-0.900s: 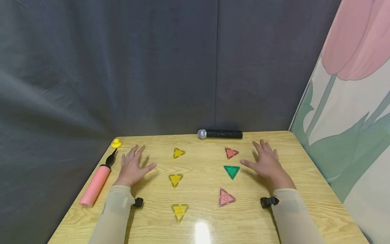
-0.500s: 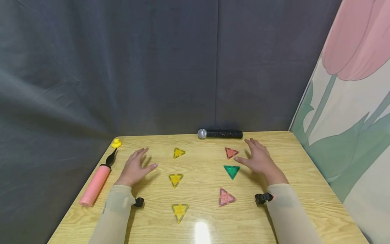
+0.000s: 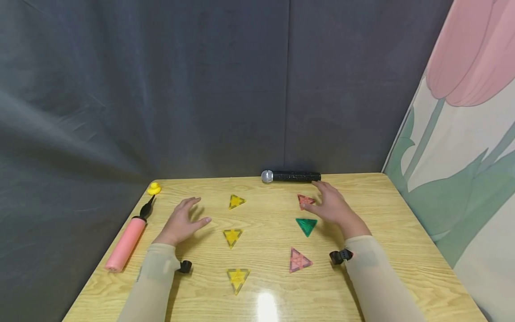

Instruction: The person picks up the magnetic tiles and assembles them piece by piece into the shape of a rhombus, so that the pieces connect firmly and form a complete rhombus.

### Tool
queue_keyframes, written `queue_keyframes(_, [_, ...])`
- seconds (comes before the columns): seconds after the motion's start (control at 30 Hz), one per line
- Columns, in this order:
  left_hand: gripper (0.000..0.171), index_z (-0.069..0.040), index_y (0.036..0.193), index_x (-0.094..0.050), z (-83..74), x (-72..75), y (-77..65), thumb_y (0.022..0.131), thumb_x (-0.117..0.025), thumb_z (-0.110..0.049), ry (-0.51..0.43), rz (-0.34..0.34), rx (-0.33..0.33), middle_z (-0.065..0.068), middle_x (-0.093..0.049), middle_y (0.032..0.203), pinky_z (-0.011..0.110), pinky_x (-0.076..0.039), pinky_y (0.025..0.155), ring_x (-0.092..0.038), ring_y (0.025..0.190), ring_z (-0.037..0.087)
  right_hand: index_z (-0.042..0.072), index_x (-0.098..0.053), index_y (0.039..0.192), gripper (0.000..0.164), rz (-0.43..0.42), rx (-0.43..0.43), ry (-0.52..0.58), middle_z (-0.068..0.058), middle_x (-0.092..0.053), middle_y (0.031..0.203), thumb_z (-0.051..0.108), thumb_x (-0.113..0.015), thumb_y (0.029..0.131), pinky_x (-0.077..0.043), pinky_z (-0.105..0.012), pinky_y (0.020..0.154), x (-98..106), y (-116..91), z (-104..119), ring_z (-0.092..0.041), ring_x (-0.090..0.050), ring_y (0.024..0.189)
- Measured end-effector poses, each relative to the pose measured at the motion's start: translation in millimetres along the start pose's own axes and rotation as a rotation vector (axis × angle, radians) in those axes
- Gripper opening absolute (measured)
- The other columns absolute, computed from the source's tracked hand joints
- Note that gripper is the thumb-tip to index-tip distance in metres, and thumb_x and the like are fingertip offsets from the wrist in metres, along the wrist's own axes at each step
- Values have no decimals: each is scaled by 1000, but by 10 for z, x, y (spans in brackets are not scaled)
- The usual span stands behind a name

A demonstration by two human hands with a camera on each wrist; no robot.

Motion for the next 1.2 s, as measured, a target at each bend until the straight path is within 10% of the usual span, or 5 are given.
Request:
queue_keyframes(0.37, [93, -16, 156, -49, -79, -90, 0, 86, -74, -71, -83, 76, -16, 6, -48, 152, 57, -50, 104, -55, 133, 33, 6, -31, 164, 96, 29, 0, 35, -30, -23, 166, 57, -73, 95, -27, -72, 116, -85, 145, 181, -54, -22, 151])
queue_keyframes(0.97, [96, -17, 157, -47, -159, -200, 3, 84, -76, -71, -144, 133, -32, 4, -50, 150, 56, -48, 108, -53, 136, 27, 10, -35, 163, 94, 99, 35, 101, -24, -30, 164, 59, -74, 93, -50, -59, 104, -249, 368, 502, -45, -61, 126])
queue_keyframes(1.2, [92, -17, 155, -50, -198, -235, -1, 83, -79, -67, -156, 154, -17, 3, -52, 148, 53, -50, 106, -54, 134, 26, 7, -39, 161, 87, 113, 51, 66, -24, -31, 165, 52, -75, 95, -38, -65, 114, -318, 462, 649, -46, -37, 147])
Point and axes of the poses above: each hand's wrist, its own y-axis towards the middle knuckle, its own x-axis out of the back of the hand, z = x × y, the point moved 6 cm from there along y, towards the middle knuckle
